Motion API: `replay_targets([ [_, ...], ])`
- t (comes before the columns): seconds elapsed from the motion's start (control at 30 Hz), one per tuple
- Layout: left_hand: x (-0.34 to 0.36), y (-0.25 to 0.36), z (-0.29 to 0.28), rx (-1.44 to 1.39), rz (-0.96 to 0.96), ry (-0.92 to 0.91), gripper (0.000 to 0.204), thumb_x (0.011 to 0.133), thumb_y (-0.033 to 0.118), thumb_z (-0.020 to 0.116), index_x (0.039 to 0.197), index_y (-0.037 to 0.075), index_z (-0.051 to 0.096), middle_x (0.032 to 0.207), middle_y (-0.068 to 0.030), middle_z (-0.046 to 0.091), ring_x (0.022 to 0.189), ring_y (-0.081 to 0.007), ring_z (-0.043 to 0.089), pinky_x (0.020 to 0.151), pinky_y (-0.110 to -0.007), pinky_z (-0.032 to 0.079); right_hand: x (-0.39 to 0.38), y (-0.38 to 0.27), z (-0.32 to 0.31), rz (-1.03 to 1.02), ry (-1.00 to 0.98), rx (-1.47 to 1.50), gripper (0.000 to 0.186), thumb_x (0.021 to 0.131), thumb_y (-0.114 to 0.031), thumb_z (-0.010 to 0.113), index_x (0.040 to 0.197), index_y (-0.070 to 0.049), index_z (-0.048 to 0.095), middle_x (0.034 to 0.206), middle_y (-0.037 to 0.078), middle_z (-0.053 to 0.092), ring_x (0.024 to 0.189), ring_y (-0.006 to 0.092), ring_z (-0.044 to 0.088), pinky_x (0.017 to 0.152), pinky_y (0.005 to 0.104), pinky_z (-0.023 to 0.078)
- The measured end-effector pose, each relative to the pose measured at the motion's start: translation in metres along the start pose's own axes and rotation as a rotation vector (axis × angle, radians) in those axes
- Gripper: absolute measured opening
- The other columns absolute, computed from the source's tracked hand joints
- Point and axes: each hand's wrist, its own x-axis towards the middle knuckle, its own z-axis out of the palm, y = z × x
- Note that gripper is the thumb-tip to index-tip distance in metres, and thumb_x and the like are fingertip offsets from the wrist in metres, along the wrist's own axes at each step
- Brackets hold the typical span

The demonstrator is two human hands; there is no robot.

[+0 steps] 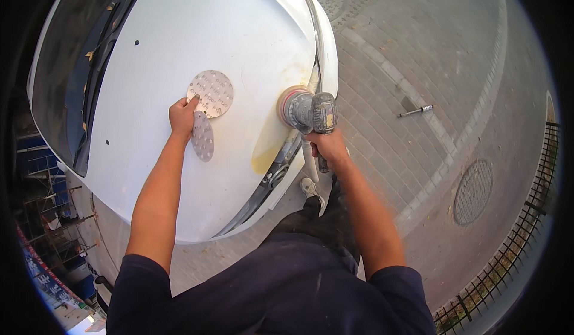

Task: The person uses a power sander to sand the hood and driver-side door of a white car. They move the sander across the surfaces to remove paint and smooth the areas.

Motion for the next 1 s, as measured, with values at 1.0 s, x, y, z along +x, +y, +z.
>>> replay_targets([
  [1.0,-0.003,0.004,-0.001,-0.046,-0.004,-0.028,0.028,0.103,0.023,0.081,0.087,0.001,0.076,0.079,0.0006,0.070,0.066,-0.0056,0.054,0.061,-0.028,0.045,-0.052,0.076,0.029,0.009,-0.042,-0.033,0.011,0.094,-0.004,0.082,0.093,0.000,0.072,0.071,0.005,0.067,0.056,0.0152,0.062,0.052,0.0352,0.047],
])
